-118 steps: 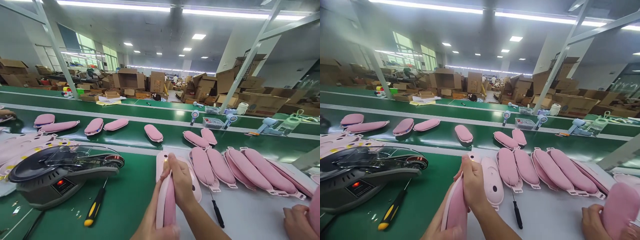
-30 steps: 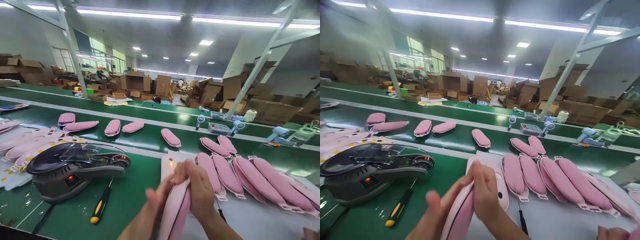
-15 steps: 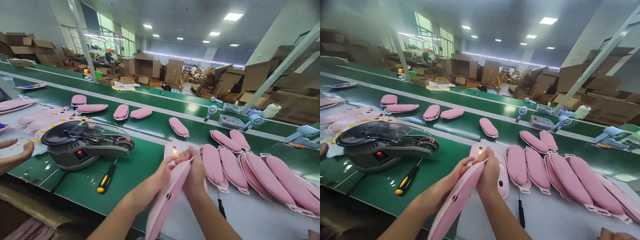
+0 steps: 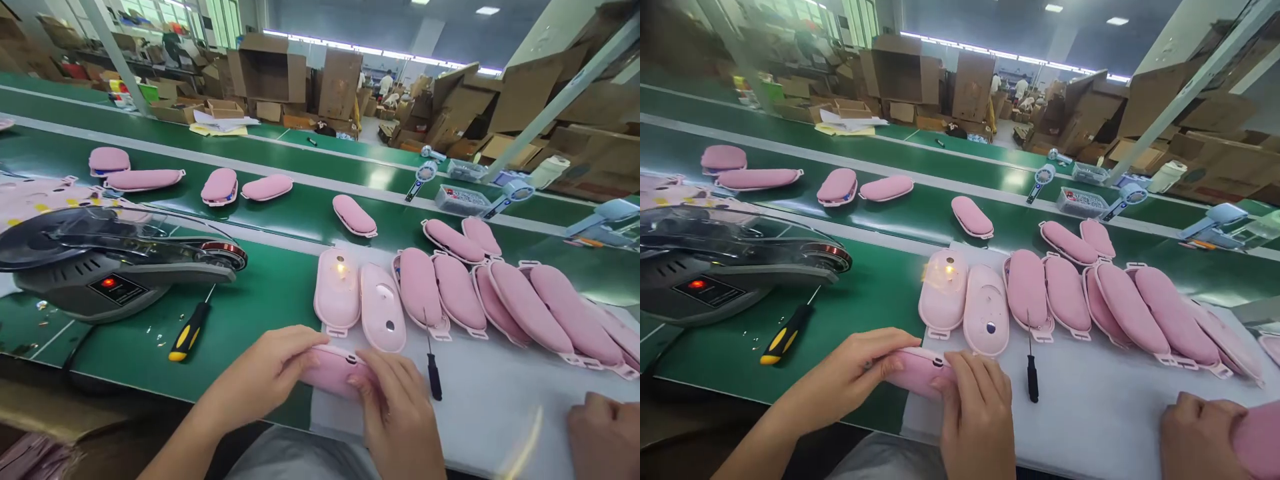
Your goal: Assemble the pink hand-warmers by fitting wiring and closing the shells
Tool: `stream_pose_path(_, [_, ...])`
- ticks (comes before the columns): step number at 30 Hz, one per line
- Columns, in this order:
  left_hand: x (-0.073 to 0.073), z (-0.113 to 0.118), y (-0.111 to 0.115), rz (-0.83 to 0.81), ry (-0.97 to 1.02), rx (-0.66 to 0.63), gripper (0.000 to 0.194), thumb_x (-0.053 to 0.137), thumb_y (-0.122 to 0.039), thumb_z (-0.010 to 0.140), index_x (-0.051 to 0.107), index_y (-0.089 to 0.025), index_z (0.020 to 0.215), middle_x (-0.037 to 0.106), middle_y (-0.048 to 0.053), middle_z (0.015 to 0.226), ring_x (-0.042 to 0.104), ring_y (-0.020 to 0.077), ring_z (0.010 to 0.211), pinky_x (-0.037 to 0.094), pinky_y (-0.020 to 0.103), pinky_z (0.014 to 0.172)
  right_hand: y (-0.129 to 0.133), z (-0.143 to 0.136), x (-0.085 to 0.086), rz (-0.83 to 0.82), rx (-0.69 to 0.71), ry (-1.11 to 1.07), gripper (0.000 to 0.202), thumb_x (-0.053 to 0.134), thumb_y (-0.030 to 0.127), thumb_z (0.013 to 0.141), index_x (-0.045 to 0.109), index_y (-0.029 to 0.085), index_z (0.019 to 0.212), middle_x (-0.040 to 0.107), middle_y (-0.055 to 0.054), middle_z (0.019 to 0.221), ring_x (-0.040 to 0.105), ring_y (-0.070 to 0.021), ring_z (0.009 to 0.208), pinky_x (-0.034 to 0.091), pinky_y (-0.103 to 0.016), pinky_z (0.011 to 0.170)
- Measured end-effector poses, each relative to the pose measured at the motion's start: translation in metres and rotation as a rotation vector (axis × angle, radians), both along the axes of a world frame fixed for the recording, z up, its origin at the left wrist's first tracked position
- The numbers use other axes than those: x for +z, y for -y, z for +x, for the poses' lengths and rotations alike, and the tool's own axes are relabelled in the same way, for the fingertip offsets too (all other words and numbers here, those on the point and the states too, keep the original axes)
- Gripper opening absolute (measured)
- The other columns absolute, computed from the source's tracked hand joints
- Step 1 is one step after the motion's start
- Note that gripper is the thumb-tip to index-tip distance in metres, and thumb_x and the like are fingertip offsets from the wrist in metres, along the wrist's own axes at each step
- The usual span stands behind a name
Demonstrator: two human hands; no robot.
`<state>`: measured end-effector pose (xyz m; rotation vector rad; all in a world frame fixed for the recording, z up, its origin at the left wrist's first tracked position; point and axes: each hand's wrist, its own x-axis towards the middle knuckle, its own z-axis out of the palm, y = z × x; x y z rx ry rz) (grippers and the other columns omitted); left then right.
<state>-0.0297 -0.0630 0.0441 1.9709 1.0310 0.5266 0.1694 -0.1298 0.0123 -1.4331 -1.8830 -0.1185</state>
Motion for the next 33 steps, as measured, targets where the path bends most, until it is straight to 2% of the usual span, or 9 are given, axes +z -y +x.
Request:
stream_pose_path(2, [-0.003,0.003,0.012,0.168,-0.061,0.025,0.033,0.044,-0.018,0.092,0.058,-0.026,0.121,0.067,0.001,0.120,0.061,0.0147,0.108,0.047,0.025,0.092,0.004,-0.001,-0.003,-0.011,-0.039,0.033,0.024,0.047,0.031,0.097,0.058,0.015,0.111,0.069,-0.007,0.098,0.059,-0.0202,0.091,0.042,-0.031,0.082])
stream_pose_path(5, [-0.010,0.011,0.027,0.433,-0.054,0.123,0.028,0.048,-0.014,0.089,0.059,-0.022,0.113,0.071,0.003,0.107,0.065,0.0157,0.096,0.052,0.025,0.081,0.013,-0.001,-0.005,-0.070,-0.067,0.017,0.028,0.047,0.033,0.097,0.056,0.014,0.115,0.068,-0.009,0.102,0.059,-0.0209,0.094,0.043,-0.031,0.081])
stream_pose_path(7, [-0.016,0.017,0.034,0.582,0.015,0.195,0.025,0.049,-0.009,0.086,0.060,-0.020,0.105,0.072,0.003,0.096,0.066,0.0148,0.084,0.053,0.025,0.075,0.019,-0.003,-0.007,-0.076,-0.062,-0.007,0.020,0.049,0.026,0.094,0.057,0.017,0.110,0.068,-0.007,0.097,0.060,-0.0204,0.089,0.043,-0.032,0.078])
stream_pose_path(10, [-0.024,0.022,0.039,0.694,0.073,0.263,0.028,0.048,-0.001,0.081,0.059,-0.017,0.102,0.072,0.006,0.092,0.066,0.0150,0.082,0.052,0.027,0.076,0.023,-0.010,-0.010,-0.038,-0.084,-0.002,0.017,0.051,0.014,0.088,0.057,0.018,0.104,0.067,-0.006,0.088,0.058,-0.0203,0.080,0.039,-0.035,0.075])
stream_pose_path(14, [-0.026,0.021,0.042,0.646,0.077,0.236,0.030,0.050,-0.001,0.081,0.058,-0.018,0.104,0.070,0.006,0.095,0.064,0.0150,0.085,0.052,0.028,0.079,0.023,-0.014,-0.007,-0.061,-0.082,-0.008,0.019,0.050,0.012,0.087,0.057,0.018,0.103,0.066,-0.006,0.090,0.057,-0.0199,0.081,0.037,-0.035,0.077])
stream_pose_path(20, [-0.023,0.018,0.050,0.576,-0.015,0.215,0.030,0.050,-0.009,0.085,0.054,-0.017,0.113,0.065,0.007,0.107,0.058,0.0164,0.102,0.046,0.030,0.091,0.028,-0.001,0.000,-0.175,-0.002,-0.031,0.021,0.051,0.025,0.093,0.055,0.019,0.112,0.064,-0.006,0.103,0.056,-0.0193,0.096,0.043,-0.030,0.085])
stream_pose_path(28, [-0.036,0.015,0.052,0.698,-0.079,0.231,0.034,0.055,-0.022,0.084,0.055,-0.020,0.117,0.064,0.008,0.112,0.054,0.0237,0.112,0.039,0.040,0.103,0.030,0.009,-0.003,-0.192,0.026,0.115,0.035,0.045,0.029,0.096,0.048,0.015,0.128,0.065,-0.011,0.115,0.061,-0.0227,0.106,0.051,-0.034,0.087])
stream_pose_path(30, [-0.034,0.008,0.042,0.714,-0.080,0.211,0.032,0.056,-0.023,0.084,0.057,-0.023,0.117,0.067,0.006,0.111,0.059,0.0215,0.108,0.044,0.035,0.101,0.025,0.018,-0.003,-0.177,0.065,0.184,0.035,0.043,0.032,0.097,0.049,0.015,0.127,0.068,-0.011,0.111,0.065,-0.0224,0.099,0.054,-0.033,0.082])
stream_pose_path(33, [-0.029,-0.005,0.025,0.625,-0.006,0.113,0.029,0.059,-0.025,0.085,0.060,-0.027,0.113,0.073,0.000,0.105,0.069,0.0149,0.093,0.053,0.018,0.086,0.014,0.030,-0.003,-0.138,0.228,0.248,0.029,0.044,0.030,0.097,0.053,0.016,0.120,0.073,-0.007,0.101,0.069,-0.0184,0.085,0.056,-0.026,0.075])
